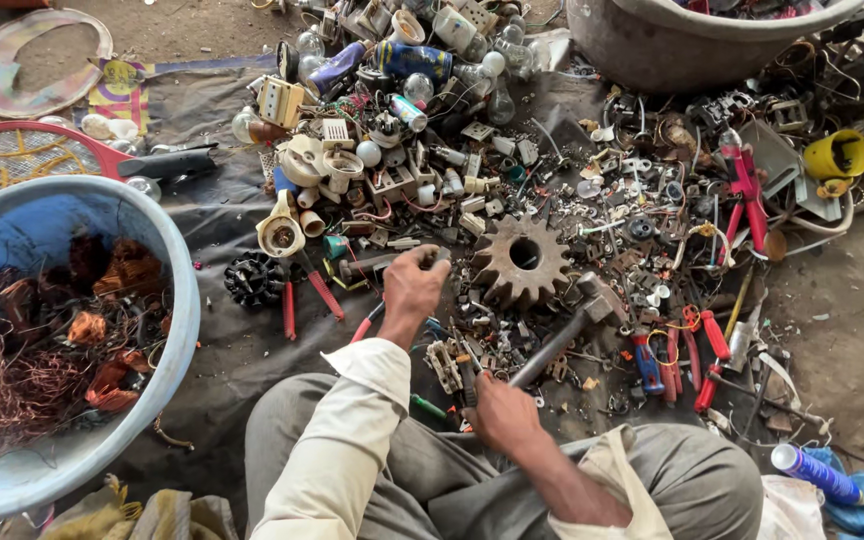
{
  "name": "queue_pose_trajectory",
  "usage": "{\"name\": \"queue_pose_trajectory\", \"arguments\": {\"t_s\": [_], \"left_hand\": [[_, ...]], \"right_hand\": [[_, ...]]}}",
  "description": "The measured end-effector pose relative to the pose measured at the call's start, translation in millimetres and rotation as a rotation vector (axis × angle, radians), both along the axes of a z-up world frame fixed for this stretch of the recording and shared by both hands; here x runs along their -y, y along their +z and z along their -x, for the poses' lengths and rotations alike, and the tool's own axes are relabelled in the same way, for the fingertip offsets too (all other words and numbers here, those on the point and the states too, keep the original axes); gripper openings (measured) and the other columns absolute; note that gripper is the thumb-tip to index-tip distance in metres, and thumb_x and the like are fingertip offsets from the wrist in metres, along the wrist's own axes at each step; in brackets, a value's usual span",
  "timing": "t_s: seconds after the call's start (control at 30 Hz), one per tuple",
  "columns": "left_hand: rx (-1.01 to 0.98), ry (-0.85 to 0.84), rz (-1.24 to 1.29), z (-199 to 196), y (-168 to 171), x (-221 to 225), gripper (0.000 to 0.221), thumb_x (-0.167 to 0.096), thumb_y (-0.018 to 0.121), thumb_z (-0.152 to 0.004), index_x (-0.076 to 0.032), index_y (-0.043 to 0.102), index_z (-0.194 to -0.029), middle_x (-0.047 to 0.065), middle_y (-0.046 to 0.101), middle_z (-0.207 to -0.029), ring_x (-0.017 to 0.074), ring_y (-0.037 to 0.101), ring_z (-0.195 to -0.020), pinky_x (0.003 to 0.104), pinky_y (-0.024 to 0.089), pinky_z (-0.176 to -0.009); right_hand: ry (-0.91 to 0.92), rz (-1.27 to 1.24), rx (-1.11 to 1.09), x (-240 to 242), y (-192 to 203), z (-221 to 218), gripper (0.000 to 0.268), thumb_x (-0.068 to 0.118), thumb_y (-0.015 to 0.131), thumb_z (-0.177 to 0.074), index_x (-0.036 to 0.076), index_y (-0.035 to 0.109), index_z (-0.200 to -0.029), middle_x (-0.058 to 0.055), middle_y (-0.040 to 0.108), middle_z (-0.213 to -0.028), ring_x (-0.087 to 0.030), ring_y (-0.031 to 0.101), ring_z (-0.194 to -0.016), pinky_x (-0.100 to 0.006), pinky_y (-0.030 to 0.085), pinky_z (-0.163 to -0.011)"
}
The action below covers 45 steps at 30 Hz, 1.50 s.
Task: The person uses a hammer and a small tool to knock pieces off a large metal gear while sitting on a tarp surrounded by scrap materials. They then pick up and handle various electrical components from a pile.
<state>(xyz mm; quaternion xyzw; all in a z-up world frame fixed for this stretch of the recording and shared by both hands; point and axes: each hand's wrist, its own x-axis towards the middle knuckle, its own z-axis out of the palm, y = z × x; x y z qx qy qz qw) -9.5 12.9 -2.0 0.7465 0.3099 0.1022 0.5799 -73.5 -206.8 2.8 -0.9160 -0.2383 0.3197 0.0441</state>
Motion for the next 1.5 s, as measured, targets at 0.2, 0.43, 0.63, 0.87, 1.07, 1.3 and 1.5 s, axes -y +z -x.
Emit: {"name": "queue_pose_trajectory", "arguments": {"t_s": [0.2, 0.43, 0.63, 0.87, 1.07, 1.3, 1.5], "left_hand": [[0.157, -0.081, -0.273, 5.7, -28.4, -0.9, 0.037, -0.026, 0.074, -0.084, -0.006, 0.079, -0.114, 0.019, 0.075, -0.108, 0.0265, 0.073, -0.093, 0.037, 0.057, -0.088], [0.169, -0.422, -0.358, -26.2, -11.4, 61.6, 0.019, -0.012, 0.068, -0.094, -0.008, 0.074, -0.112, 0.015, 0.077, -0.108, 0.0305, 0.075, -0.096, 0.040, 0.059, -0.088], [0.188, -0.461, -0.463, -47.4, -15.2, 78.2, 0.028, -0.005, 0.063, -0.091, -0.006, 0.071, -0.118, 0.019, 0.073, -0.114, 0.0412, 0.069, -0.100, 0.045, 0.056, -0.088], [0.229, -0.358, -0.471, -50.0, -22.7, 78.3, 0.032, -0.015, 0.065, -0.094, -0.002, 0.070, -0.122, 0.020, 0.071, -0.119, 0.0372, 0.070, -0.107, 0.044, 0.055, -0.094], [-0.430, -0.070, -0.394, -21.1, -9.7, 51.3, 0.032, -0.034, 0.064, -0.098, -0.007, 0.075, -0.112, 0.016, 0.077, -0.109, 0.0332, 0.075, -0.100, 0.045, 0.058, -0.092], [-0.601, -0.087, -0.700, -20.6, -44.2, 72.5, 0.043, -0.037, 0.070, -0.093, -0.002, 0.056, -0.115, 0.024, 0.070, -0.107, 0.0426, 0.071, -0.100, 0.052, 0.058, -0.083], [-0.636, 0.085, -0.400, -26.7, -33.0, 72.3, 0.041, -0.021, 0.068, -0.094, -0.003, 0.048, -0.125, 0.020, 0.072, -0.102, 0.0363, 0.072, -0.093, 0.051, 0.058, -0.085]], "right_hand": [[0.029, -0.188, -0.228, 7.6, 15.0, -9.9, 0.052, 0.042, 0.081, -0.079, 0.013, 0.068, -0.121, -0.014, 0.073, -0.102, -0.035, 0.072, -0.098, -0.047, 0.057, -0.087], [0.120, -0.260, -0.092, 11.3, 32.0, -8.4, 0.049, 0.039, 0.075, -0.087, 0.015, 0.064, -0.129, -0.016, 0.066, -0.119, -0.038, 0.067, -0.105, -0.051, 0.055, -0.089], [0.243, -0.240, -0.103, 14.8, 27.6, -23.2, 0.045, 0.028, 0.069, -0.091, 0.013, 0.060, -0.132, -0.019, 0.064, -0.118, -0.039, 0.068, -0.102, -0.052, 0.055, -0.086], [0.306, -0.331, -0.131, 8.9, 53.1, -25.0, 0.037, 0.023, 0.068, -0.090, 0.006, 0.061, -0.123, -0.022, 0.063, -0.109, -0.042, 0.067, -0.098, -0.052, 0.055, -0.083], [0.353, -0.389, -0.093, 17.2, 57.7, -21.1, 0.029, 0.020, 0.064, -0.090, 0.002, 0.063, -0.113, -0.023, 0.063, -0.106, -0.043, 0.066, -0.097, -0.054, 0.054, -0.083], [0.414, -0.278, -0.130, 14.7, 58.6, -9.9, 0.026, 0.010, 0.050, -0.097, -0.003, 0.060, -0.117, -0.024, 0.063, -0.107, -0.040, 0.067, -0.096, -0.051, 0.055, -0.084], [0.393, -0.200, -0.183, 20.0, 69.2, -8.4, 0.027, 0.010, 0.049, -0.098, -0.004, 0.060, -0.118, -0.023, 0.063, -0.108, -0.037, 0.069, -0.092, -0.050, 0.056, -0.082]]}}
